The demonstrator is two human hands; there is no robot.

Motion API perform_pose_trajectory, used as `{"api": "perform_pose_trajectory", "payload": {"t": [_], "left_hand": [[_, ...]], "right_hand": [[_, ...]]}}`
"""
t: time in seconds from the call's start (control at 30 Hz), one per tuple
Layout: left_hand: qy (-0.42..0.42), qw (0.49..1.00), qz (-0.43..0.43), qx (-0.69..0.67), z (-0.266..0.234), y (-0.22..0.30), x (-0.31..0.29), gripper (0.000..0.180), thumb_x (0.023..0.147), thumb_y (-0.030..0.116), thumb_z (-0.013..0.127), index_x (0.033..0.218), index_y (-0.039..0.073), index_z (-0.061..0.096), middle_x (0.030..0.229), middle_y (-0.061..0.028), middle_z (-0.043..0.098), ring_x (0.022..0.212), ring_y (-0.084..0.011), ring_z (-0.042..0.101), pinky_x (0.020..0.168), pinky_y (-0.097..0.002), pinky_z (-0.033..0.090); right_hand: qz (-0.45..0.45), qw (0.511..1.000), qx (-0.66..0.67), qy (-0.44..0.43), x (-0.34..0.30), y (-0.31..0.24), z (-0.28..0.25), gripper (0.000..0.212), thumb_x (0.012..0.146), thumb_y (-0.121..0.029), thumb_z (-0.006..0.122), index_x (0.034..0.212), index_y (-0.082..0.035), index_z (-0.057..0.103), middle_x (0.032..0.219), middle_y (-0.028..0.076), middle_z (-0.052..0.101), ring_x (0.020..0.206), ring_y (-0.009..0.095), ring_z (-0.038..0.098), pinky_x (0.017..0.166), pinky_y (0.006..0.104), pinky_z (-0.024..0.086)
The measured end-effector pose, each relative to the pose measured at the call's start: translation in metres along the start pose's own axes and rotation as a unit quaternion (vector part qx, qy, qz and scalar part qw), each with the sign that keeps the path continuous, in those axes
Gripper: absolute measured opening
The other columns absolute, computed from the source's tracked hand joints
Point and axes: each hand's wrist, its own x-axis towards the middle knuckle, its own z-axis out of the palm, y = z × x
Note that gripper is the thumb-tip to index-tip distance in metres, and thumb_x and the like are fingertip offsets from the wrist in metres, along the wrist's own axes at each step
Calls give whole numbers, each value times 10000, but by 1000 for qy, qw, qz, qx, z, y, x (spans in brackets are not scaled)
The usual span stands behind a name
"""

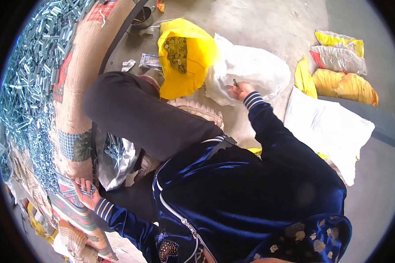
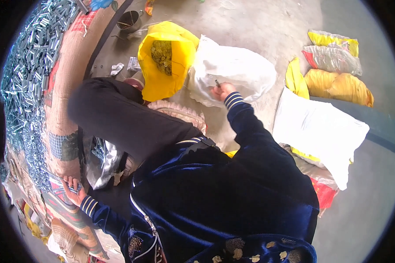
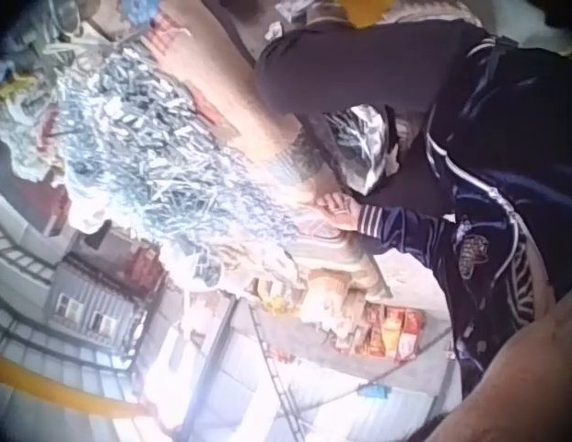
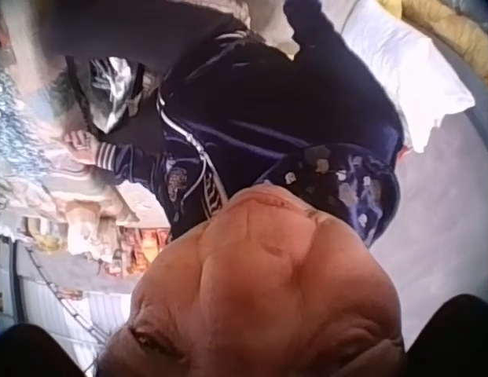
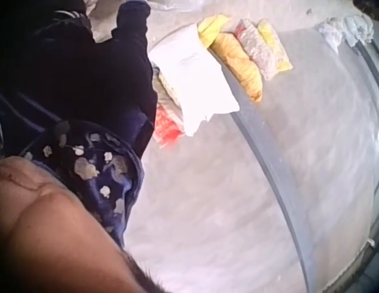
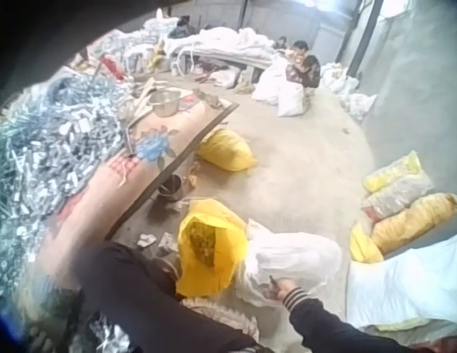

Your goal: The person assembles fasteners by picking up nuts and washers from the table and threading them onto metal rods by hand.

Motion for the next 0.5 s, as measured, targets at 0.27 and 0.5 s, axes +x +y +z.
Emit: {"api": "perform_pose_trajectory", "payload": {"t": [0.27, 0.5], "left_hand": [[-44, 997, -8, -56, -15, 2, -1, 155, 934, 92, 531, 1036, 20, 440, 788, -27, 409, 576, -64, 339, 402, -168, 286], [-28, 996, -12, -88, -33, 6, -14, 154, 943, 120, 524, 1008, 8, 442, 809, -34, 436, 579, -65, 358, 405, -176, 296]], "right_hand": [[108, 927, 355, -51, 12, 29, 39, 321, 982, -195, 346, 1081, 62, 510, 949, 217, 618, 703, 291, 622, 554, 278, 562], [-6, 979, 164, -123, 21, 29, 27, 329, 983, -225, 319, 1166, 28, 423, 1117, 201, 541, 884, 306, 594, 798, 413, 514]]}}
